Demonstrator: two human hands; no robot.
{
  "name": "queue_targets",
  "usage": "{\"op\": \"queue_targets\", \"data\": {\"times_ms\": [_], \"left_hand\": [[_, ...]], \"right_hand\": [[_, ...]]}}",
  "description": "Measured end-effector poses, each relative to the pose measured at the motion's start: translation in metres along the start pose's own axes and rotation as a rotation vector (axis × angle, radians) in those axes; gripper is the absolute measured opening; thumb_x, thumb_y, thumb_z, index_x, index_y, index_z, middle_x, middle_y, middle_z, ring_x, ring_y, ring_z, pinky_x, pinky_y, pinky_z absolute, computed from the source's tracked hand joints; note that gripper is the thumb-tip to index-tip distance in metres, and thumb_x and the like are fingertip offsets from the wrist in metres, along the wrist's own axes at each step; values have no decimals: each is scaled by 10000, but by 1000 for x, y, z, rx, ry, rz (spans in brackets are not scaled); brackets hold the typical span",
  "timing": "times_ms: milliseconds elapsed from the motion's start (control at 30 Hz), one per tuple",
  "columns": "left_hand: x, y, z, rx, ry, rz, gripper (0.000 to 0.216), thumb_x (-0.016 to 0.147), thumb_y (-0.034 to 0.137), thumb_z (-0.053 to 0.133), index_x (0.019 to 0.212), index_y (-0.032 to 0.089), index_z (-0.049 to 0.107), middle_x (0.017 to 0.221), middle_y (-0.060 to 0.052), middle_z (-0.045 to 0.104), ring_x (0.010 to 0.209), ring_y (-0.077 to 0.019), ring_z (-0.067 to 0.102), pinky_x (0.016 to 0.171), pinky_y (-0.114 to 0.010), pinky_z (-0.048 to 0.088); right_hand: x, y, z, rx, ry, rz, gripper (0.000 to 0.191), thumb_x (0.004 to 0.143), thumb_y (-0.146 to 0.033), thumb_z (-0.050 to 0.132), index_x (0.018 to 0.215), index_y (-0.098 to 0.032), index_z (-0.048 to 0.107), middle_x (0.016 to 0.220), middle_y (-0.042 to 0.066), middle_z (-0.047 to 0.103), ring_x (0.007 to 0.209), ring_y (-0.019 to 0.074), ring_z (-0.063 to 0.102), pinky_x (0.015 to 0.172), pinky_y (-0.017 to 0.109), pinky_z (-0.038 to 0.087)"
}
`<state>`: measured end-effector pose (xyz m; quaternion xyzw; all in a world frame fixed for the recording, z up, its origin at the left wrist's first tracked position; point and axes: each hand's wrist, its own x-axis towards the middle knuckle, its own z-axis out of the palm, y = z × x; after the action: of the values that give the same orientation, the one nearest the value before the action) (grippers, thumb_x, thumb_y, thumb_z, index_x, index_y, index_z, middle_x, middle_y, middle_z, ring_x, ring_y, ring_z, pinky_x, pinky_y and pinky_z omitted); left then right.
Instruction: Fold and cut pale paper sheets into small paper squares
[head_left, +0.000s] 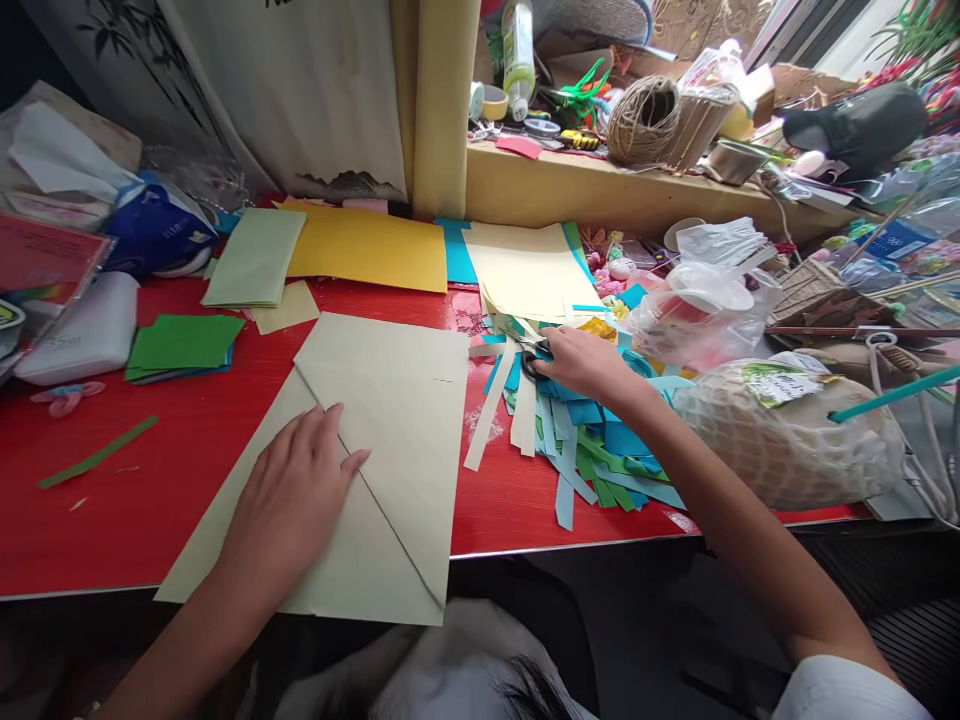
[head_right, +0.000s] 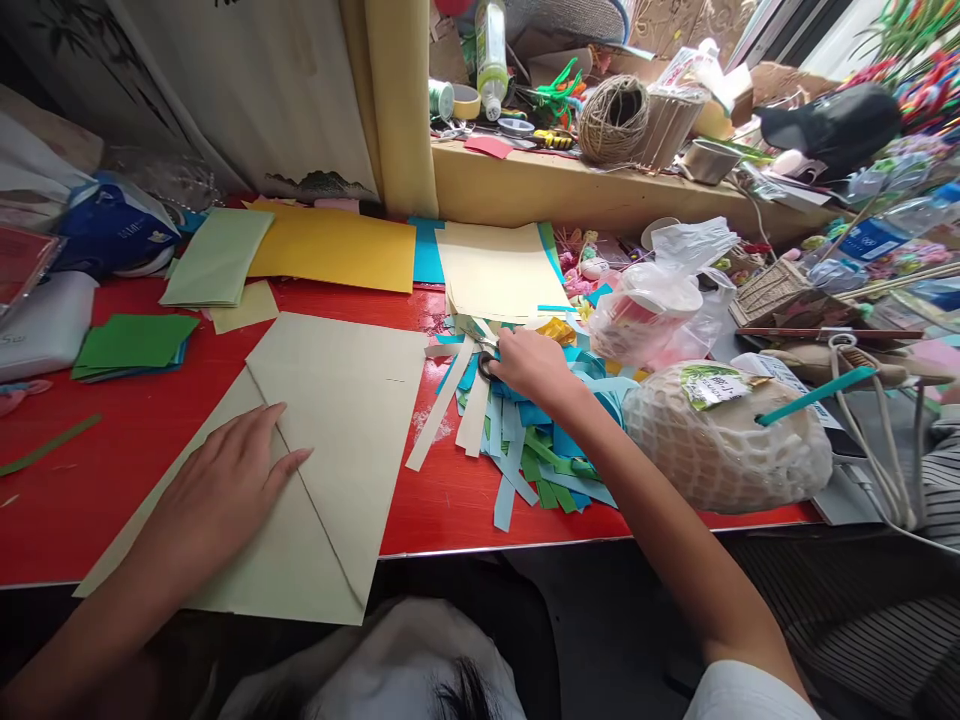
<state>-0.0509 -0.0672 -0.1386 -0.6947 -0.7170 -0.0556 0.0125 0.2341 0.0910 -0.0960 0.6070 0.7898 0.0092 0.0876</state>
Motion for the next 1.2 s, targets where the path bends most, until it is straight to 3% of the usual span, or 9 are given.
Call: {"op": "queue_targets", "data": {"times_ms": [100, 233, 400, 500, 700, 800, 867, 1033, 1200], "left_hand": [[7, -1, 1, -211, -17, -31, 528, 912, 397, 330, 1378, 148, 320, 1409, -143, 419, 1293, -314, 391, 1002, -464, 395], [18, -3, -1, -438, 11, -103, 548, 890, 372, 366, 1408, 230, 256, 1512, -93, 231, 1282, -267, 433, 979, -407, 443], [32, -8, -6, -204, -32, -146, 669, 873, 507, 388, 1405, 112, 301, 1432, -193, 375, 1361, -350, 290, 1040, -506, 352], [36, -8, -4, -139, -82, -65, 716, 862, 537, 400, 1393, 64, 318, 1410, -224, 401, 1372, -349, 264, 1093, -505, 264], [39, -2, -3, -348, -157, -56, 647, 901, 424, 351, 1451, 121, 196, 1485, -170, 319, 1388, -288, 256, 1099, -475, 275], [41, -3, -4, -358, -191, -92, 725, 897, 433, 365, 1482, 119, 74, 1553, -155, 153, 1426, -286, 134, 1128, -473, 222], [43, -5, -4, -348, -201, -81, 734, 890, 428, 380, 1479, 99, 92, 1550, -163, 158, 1431, -292, 104, 1140, -478, 185], [48, -6, -3, -516, -183, -6, 628, 874, 324, 406, 1455, 176, 221, 1523, -103, 269, 1418, -258, 180, 1143, -467, 201], [55, -1, -14, -1042, -87, -187, 662, 822, 333, 524, 1422, 260, 256, 1468, -95, 364, 1257, -253, 474, 950, -368, 483]], "right_hand": [[2, -1, 0, -43, 74, -35, 299, 824, -237, 473, 1095, -130, 540, 995, 134, 646, 864, 258, 588, 616, 302, 325], [-3, -2, 4, -179, 288, -104, 326, 795, -82, 408, 1090, -87, 548, 998, 156, 630, 899, 266, 571, 758, 351, 344], [-18, 4, 4, -237, 562, -125, 415, 856, -44, 289, 1216, -70, 495, 1010, 150, 594, 936, 258, 546, 900, 409, 347], [-26, 9, 0, -142, 697, -139, 479, 877, -71, 302, 1348, -99, 390, 1076, 148, 567, 1035, 268, 519, 960, 455, 342], [-29, 3, -5, 202, 853, -172, 491, 906, -165, 385, 1391, -215, 326, 1156, 123, 530, 1124, 270, 500, 953, 472, 400], [-27, -15, -5, 448, 802, -241, 428, 900, -179, 411, 1323, -236, 379, 1163, 98, 554, 1105, 251, 525, 954, 470, 411], [-23, -31, -2, 662, 665, -285, 410, 885, -172, 429, 1288, -231, 385, 1168, 95, 581, 1098, 245, 540, 954, 470, 418], [-7, -65, 17, 1304, 28, -415, 357, 873, -213, 441, 1220, -230, 359, 1219, 112, 574, 1046, 198, 593, 844, 373, 513], [-4, -75, 28, 1427, -51, -379, 337, 876, -216, 432, 1202, -216, 347, 1164, 108, 588, 1061, 172, 575, 888, 364, 467]]}}
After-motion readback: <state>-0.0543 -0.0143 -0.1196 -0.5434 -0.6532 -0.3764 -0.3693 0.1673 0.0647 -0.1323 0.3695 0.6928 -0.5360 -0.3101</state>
